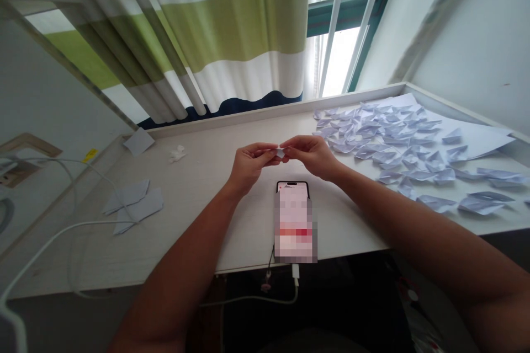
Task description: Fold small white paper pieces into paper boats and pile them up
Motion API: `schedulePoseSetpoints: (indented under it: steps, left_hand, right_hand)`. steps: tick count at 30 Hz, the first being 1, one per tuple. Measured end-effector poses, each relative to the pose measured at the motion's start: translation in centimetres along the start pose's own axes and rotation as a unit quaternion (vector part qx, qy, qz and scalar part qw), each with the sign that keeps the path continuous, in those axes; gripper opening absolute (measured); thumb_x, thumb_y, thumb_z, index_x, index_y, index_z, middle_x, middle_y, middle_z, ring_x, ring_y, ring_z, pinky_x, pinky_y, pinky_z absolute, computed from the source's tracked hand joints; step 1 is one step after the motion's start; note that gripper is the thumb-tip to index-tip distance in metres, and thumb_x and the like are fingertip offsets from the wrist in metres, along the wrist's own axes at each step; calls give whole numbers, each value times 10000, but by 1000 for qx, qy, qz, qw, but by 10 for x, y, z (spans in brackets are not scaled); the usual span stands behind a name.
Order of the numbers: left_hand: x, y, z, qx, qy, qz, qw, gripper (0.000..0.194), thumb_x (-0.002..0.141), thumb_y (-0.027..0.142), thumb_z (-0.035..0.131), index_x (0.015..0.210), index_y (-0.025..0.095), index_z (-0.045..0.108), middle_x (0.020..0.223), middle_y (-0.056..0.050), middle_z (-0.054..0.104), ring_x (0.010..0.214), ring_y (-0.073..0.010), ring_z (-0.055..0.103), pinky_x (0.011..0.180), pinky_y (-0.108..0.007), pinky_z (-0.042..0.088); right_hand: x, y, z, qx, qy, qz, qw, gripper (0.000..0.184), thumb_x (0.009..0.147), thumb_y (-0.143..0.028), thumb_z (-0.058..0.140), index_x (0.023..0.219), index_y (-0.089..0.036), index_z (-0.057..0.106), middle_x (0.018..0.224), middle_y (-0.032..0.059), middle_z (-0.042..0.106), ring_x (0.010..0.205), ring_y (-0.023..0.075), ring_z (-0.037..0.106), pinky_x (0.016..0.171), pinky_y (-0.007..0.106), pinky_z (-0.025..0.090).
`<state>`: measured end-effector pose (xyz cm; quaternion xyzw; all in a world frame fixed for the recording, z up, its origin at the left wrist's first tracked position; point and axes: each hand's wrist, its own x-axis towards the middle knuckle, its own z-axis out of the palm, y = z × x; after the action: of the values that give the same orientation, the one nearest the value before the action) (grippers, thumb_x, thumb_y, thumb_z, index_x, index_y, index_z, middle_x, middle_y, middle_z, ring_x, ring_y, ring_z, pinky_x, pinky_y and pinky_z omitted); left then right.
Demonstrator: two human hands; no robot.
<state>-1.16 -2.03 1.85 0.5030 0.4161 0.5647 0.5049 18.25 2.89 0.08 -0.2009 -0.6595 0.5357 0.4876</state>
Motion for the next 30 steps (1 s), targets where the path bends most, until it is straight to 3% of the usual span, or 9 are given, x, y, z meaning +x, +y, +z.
schedulePoseSetpoints:
  steps: [7, 13, 17, 22, 26, 30]
  left_hand:
    - [-3, 7, 0, -18, -9, -33, 999, 224, 715, 275, 903, 880, 135, 845, 834, -77, 834, 816, -221, 816, 989, -454, 650]
    - [-3, 6, 0, -10, -19, -19, 1000, 368, 688, 379, 994, 917, 140, 832, 897, -86, 842, 872, -225, 814, 1001, -456, 642]
    - [-2, 2, -1, 6, -6, -15, 1000, 495, 587, 405, 1053, 939, 156, 810, 849, -61, 827, 822, -222, 801, 943, -462, 653]
    - [-2, 1, -2, 23, 0, -18, 1000, 410, 598, 375, 1041, 851, 145, 814, 821, -62, 820, 812, -223, 795, 942, -457, 649]
    - [-3, 0, -1, 31, -2, -18, 999, 335, 635, 338, 1013, 839, 147, 827, 818, -65, 819, 830, -223, 797, 959, -450, 644]
    - [-3, -1, 0, 18, -8, -34, 999, 330, 693, 354, 984, 885, 139, 824, 859, -75, 823, 842, -212, 802, 974, -437, 643]
  right_hand:
    - [-2, -4, -3, -75, -9, -15, 997, 128, 887, -353, 844, 907, -226, 846, 845, 35, 798, 819, 192, 764, 848, 401, 649]
    - [-4, -6, 0, -117, 10, -68, 991, 87, 907, -308, 788, 874, -244, 835, 896, 40, 792, 855, 202, 766, 833, 394, 652]
    - [-4, -4, 2, -86, 2, -33, 996, 91, 892, -312, 796, 874, -224, 807, 871, 38, 811, 865, 215, 780, 869, 423, 664]
    - [-3, -1, 1, -31, 24, 13, 999, 223, 877, -403, 854, 881, -209, 745, 835, 24, 790, 783, 191, 772, 794, 395, 679]
    - [-2, 1, 0, -90, 10, 37, 995, 334, 892, -513, 837, 912, -183, 790, 811, 53, 802, 721, 177, 752, 703, 348, 653]
    - [-1, 2, -2, -127, 11, 25, 992, 330, 878, -512, 844, 879, -184, 807, 745, 45, 790, 687, 173, 735, 670, 336, 622]
